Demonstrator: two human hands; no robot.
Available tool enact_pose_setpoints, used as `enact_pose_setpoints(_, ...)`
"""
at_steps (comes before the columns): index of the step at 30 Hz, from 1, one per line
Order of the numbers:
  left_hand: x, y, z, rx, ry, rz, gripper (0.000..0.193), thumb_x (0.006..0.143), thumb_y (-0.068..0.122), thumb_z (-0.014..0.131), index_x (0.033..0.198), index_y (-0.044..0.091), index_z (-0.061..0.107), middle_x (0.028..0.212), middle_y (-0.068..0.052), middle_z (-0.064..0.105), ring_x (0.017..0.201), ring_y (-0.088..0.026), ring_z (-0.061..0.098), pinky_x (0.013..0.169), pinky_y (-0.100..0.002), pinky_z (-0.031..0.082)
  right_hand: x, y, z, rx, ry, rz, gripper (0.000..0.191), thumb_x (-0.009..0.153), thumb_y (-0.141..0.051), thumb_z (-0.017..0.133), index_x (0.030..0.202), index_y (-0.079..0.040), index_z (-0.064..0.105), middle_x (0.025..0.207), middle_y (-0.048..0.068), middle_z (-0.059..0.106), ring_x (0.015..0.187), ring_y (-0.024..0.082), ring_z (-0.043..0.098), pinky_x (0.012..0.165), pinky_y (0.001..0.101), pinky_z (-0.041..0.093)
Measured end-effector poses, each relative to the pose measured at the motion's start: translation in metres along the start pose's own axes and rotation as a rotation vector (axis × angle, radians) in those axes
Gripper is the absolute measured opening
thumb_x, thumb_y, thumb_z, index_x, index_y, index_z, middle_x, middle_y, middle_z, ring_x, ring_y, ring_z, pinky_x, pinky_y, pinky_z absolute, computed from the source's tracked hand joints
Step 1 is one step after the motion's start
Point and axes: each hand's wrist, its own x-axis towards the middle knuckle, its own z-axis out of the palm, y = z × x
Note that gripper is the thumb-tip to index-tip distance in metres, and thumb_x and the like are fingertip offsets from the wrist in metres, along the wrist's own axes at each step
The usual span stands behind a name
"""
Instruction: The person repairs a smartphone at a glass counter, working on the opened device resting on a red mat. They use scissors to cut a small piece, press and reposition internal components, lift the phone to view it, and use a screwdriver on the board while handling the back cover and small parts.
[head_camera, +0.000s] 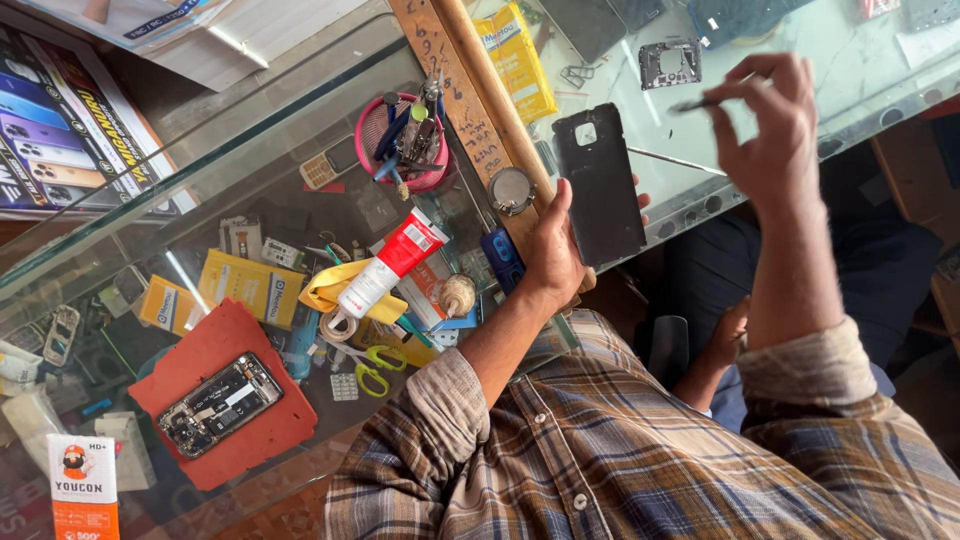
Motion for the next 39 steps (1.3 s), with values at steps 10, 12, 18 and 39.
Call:
enact_pose_setpoints(10,0.005,-0.009,-0.025,0.071,0.131,0.047,0.057,0.119,0.041,0.044,0.149,-0.008,0.045,0.137,-0.024,0.059,0.125,-0.034,0.060,0.109,-0.046,0.052,-0.006,-0.112,0.006,0.191,-0.109,-0.295,0.033,0.071,0.000,0.082,0.103,-0.005,0.076,0.105,0.011,0.065,0.102,0.033,0.063,0.085,0.0451,0.052)
enact_pose_setpoints(12,0.004,-0.004,-0.018,0.075,0.069,0.054,0.056,0.118,0.038,0.042,0.148,-0.009,0.045,0.139,-0.024,0.059,0.125,-0.037,0.062,0.108,-0.048,0.053,0.003,-0.093,0.001,0.170,-0.041,-0.160,0.039,0.075,0.006,0.075,0.114,-0.001,0.071,0.115,0.014,0.066,0.108,0.036,0.065,0.090,0.0426,0.054)
enact_pose_setpoints(18,0.000,0.010,0.009,0.048,0.054,0.045,0.059,0.114,0.040,0.036,0.149,-0.008,0.042,0.141,-0.021,0.058,0.127,-0.037,0.062,0.106,-0.052,0.053,0.052,0.007,0.004,-0.070,-0.080,-0.089,0.057,0.089,0.003,0.080,0.143,0.003,0.061,0.137,0.019,0.056,0.132,0.037,0.054,0.114,0.0459,0.046)
enact_pose_setpoints(39,0.000,0.012,0.012,0.077,0.047,0.043,0.063,0.114,0.044,0.035,0.151,-0.006,0.041,0.142,-0.021,0.057,0.127,-0.037,0.061,0.106,-0.053,0.054,0.023,0.066,0.005,-0.264,-0.130,-0.021,0.006,0.095,-0.006,0.076,0.094,-0.011,0.075,0.097,0.001,0.073,0.089,0.016,0.069,0.097,0.0332,0.056)
